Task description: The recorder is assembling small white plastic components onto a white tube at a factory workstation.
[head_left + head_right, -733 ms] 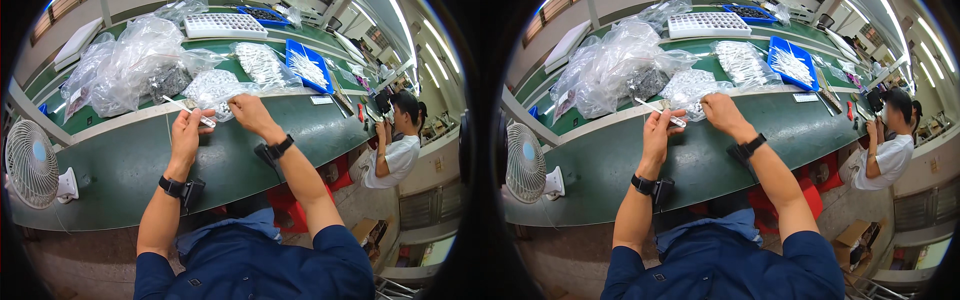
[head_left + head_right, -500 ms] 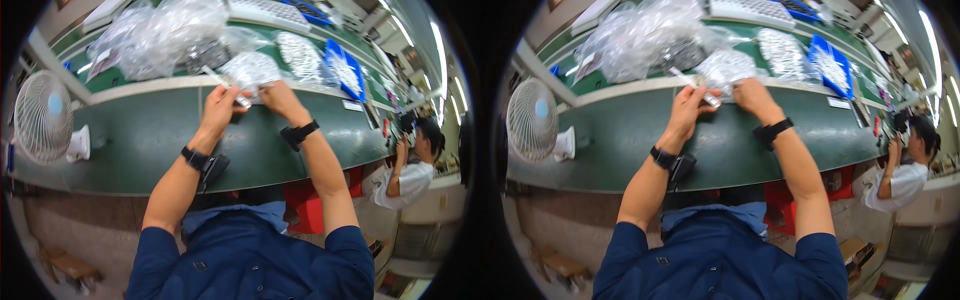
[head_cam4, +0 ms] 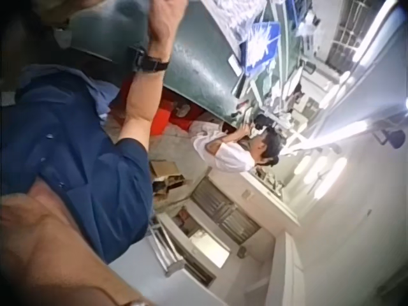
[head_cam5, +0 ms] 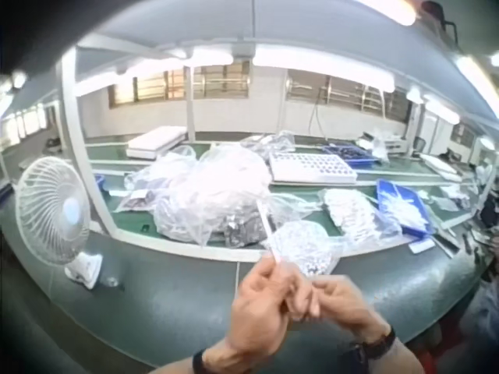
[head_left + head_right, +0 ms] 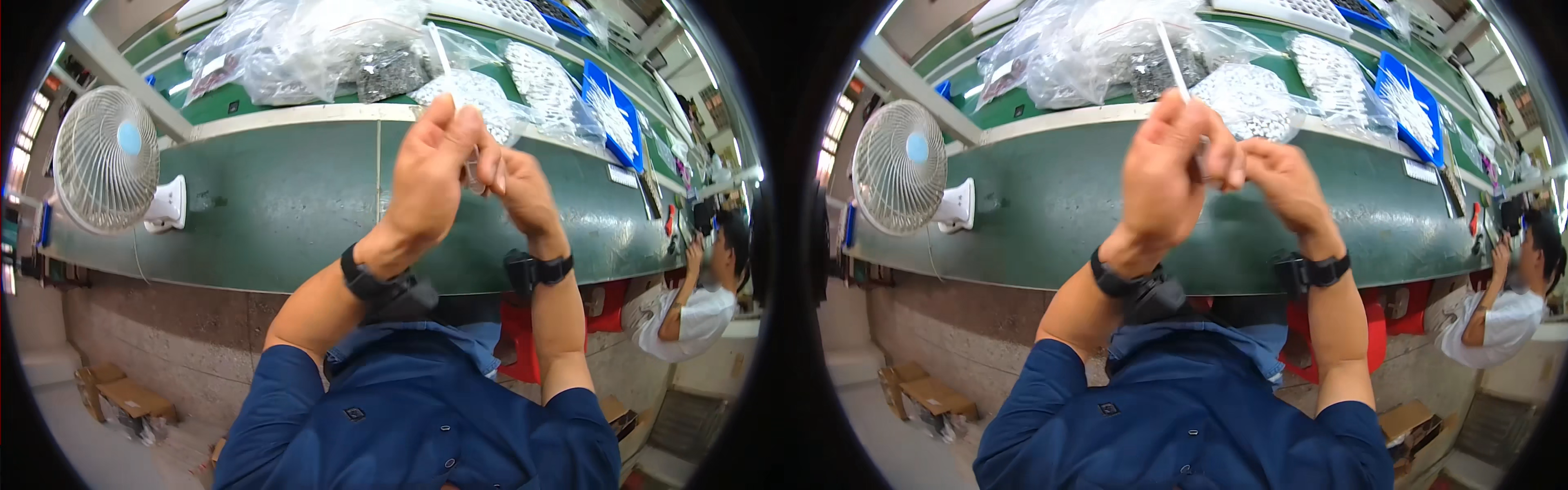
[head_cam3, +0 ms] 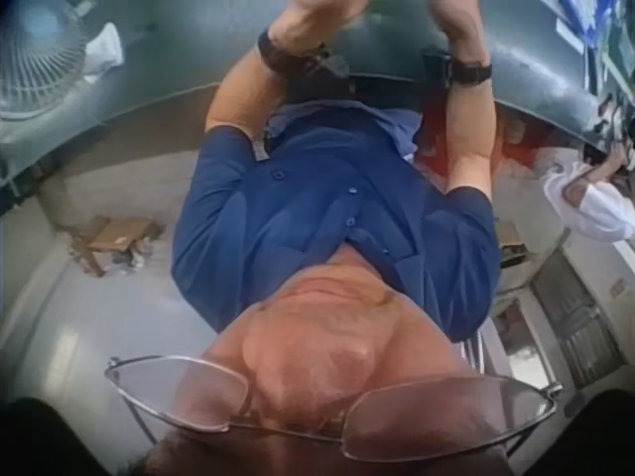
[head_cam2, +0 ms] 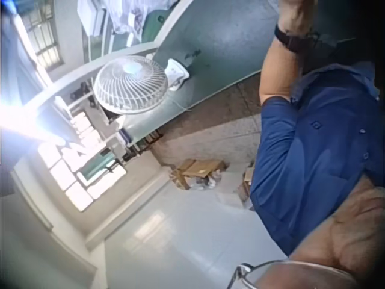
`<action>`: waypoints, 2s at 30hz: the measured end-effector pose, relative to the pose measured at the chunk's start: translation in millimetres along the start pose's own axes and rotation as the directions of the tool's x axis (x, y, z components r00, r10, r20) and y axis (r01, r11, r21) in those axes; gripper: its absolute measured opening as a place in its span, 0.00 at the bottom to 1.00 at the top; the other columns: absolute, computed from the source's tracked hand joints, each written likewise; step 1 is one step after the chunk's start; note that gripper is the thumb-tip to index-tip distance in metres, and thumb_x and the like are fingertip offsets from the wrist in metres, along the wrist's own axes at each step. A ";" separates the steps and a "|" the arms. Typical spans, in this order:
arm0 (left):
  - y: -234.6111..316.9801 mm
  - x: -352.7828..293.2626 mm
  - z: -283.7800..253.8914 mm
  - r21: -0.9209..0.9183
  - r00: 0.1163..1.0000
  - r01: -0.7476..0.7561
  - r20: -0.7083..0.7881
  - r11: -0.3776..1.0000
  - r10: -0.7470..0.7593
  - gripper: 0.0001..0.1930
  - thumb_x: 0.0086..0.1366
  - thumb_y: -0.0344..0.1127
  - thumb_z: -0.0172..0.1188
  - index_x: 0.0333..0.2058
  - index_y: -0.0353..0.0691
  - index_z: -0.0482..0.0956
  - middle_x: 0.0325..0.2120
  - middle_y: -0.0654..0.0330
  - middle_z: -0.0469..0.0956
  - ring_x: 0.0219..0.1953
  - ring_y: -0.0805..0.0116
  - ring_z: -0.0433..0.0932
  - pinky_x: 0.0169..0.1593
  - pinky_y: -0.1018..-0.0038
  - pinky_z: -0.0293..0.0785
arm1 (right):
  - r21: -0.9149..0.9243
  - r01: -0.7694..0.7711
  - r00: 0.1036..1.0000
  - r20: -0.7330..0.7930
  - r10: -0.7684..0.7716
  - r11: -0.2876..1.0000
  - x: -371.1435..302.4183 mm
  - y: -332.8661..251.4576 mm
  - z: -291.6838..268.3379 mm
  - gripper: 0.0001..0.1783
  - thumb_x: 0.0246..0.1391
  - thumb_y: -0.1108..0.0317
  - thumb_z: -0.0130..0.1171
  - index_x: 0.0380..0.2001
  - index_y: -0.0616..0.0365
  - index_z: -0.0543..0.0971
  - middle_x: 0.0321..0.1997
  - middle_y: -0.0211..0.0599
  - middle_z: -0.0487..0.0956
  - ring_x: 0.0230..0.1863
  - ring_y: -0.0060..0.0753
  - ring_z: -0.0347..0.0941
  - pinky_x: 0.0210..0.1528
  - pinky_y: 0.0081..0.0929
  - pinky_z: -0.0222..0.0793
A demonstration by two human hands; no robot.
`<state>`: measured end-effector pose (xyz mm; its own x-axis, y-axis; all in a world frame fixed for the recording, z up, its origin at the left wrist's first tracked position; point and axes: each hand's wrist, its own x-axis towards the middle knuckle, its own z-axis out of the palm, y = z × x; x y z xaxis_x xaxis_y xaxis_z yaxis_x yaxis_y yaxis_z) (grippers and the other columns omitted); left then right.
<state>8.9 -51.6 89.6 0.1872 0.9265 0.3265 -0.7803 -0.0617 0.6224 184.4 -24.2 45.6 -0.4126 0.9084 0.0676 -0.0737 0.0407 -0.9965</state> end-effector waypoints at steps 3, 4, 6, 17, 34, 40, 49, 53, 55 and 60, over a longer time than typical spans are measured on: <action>56.5 -1.6 14.6 -0.456 0.964 0.043 0.253 0.889 0.083 0.21 0.80 0.38 0.38 0.22 0.46 0.61 0.19 0.67 0.64 0.22 0.77 0.63 0.30 0.77 0.60 | -0.023 -0.131 0.938 0.320 0.132 0.991 -6.0 -3.2 59.3 0.13 0.67 0.66 0.56 0.48 0.62 0.81 0.42 0.29 0.83 0.43 0.17 0.76 0.49 0.19 0.72; 79.2 -7.1 23.9 -0.679 0.962 0.002 0.201 0.734 0.183 0.26 0.81 0.44 0.32 0.19 0.48 0.60 0.16 0.66 0.63 0.18 0.75 0.64 0.27 0.76 0.61 | 0.121 -0.106 0.937 0.344 0.059 0.987 -11.6 -2.6 86.5 0.16 0.66 0.66 0.58 0.53 0.62 0.79 0.43 0.30 0.84 0.44 0.16 0.75 0.48 0.19 0.72; 122.4 -10.5 20.4 -0.812 0.864 0.087 0.350 0.578 0.361 0.31 0.81 0.47 0.30 0.15 0.47 0.63 0.11 0.64 0.64 0.12 0.74 0.63 0.21 0.74 0.61 | 0.205 -0.169 0.896 0.439 0.064 0.964 -27.2 -27.4 121.8 0.16 0.66 0.66 0.59 0.54 0.62 0.80 0.44 0.31 0.84 0.44 0.17 0.76 0.48 0.20 0.72; 149.0 -30.9 30.9 -0.870 0.809 -0.180 0.135 0.460 0.572 0.20 0.66 0.20 0.45 0.15 0.44 0.65 0.10 0.64 0.65 0.11 0.77 0.60 0.20 0.80 0.56 | 0.150 0.317 0.907 0.241 -0.345 0.937 -49.6 -17.9 154.8 0.13 0.59 0.70 0.66 0.47 0.62 0.83 0.48 0.41 0.82 0.43 0.26 0.78 0.43 0.21 0.74; 133.7 -23.6 -5.9 -0.546 0.756 -0.452 0.184 0.705 0.628 0.23 0.73 0.30 0.47 0.14 0.46 0.62 0.13 0.67 0.65 0.15 0.78 0.61 0.22 0.79 0.58 | 0.071 0.004 0.974 0.224 -0.020 0.997 -72.6 -34.0 163.7 0.24 0.43 0.67 0.81 0.39 0.59 0.76 0.28 0.21 0.76 0.34 0.10 0.66 0.42 0.14 0.64; 128.6 -16.9 -20.6 -0.353 0.720 -0.533 0.289 0.769 0.631 0.25 0.76 0.38 0.45 0.14 0.48 0.60 0.16 0.66 0.65 0.19 0.75 0.64 0.27 0.75 0.60 | 0.068 -0.053 0.976 0.215 0.037 0.996 -69.2 -33.2 162.1 0.23 0.44 0.67 0.80 0.38 0.57 0.76 0.25 0.16 0.73 0.35 0.07 0.65 0.42 0.12 0.62; 119.1 -12.3 -20.9 -0.237 0.731 -0.571 0.290 0.786 0.618 0.27 0.79 0.46 0.40 0.16 0.48 0.60 0.17 0.67 0.62 0.21 0.72 0.62 0.30 0.72 0.58 | 0.023 0.194 0.971 0.140 -0.195 0.981 -65.9 -19.5 167.5 0.17 0.44 0.66 0.79 0.27 0.56 0.77 0.20 0.19 0.70 0.43 0.20 0.70 0.46 0.22 0.65; 115.5 -9.4 -22.3 -0.149 0.720 -0.628 0.264 0.764 0.642 0.28 0.80 0.48 0.38 0.16 0.48 0.60 0.16 0.67 0.60 0.22 0.72 0.62 0.31 0.71 0.57 | -0.012 0.211 0.971 0.122 -0.208 0.978 -67.5 -18.8 166.0 0.17 0.46 0.65 0.79 0.27 0.57 0.77 0.18 0.18 0.69 0.44 0.21 0.70 0.47 0.24 0.66; 111.6 -6.1 -22.3 -0.118 0.718 -0.645 0.246 0.755 0.651 0.28 0.80 0.47 0.38 0.16 0.48 0.60 0.16 0.67 0.60 0.21 0.71 0.61 0.30 0.71 0.57 | -0.030 0.205 0.972 0.124 -0.200 0.978 -69.1 -20.9 164.1 0.17 0.46 0.65 0.78 0.28 0.57 0.77 0.18 0.17 0.69 0.44 0.21 0.69 0.47 0.24 0.66; 106.4 4.3 -24.1 0.135 0.664 -0.748 0.166 0.650 0.729 0.26 0.80 0.43 0.40 0.18 0.45 0.61 0.15 0.67 0.60 0.17 0.71 0.60 0.25 0.72 0.57 | 0.142 -0.116 0.990 0.099 0.103 0.983 -76.6 -21.5 165.1 0.27 0.48 0.65 0.78 0.47 0.62 0.75 0.31 0.24 0.76 0.46 0.23 0.71 0.53 0.27 0.68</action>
<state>-87.7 -45.2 140.1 -0.3458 0.5082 0.7888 -0.5667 -0.7831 0.2562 67.7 -163.4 70.1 -0.5061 0.8620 -0.0303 -0.1531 -0.1244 -0.9803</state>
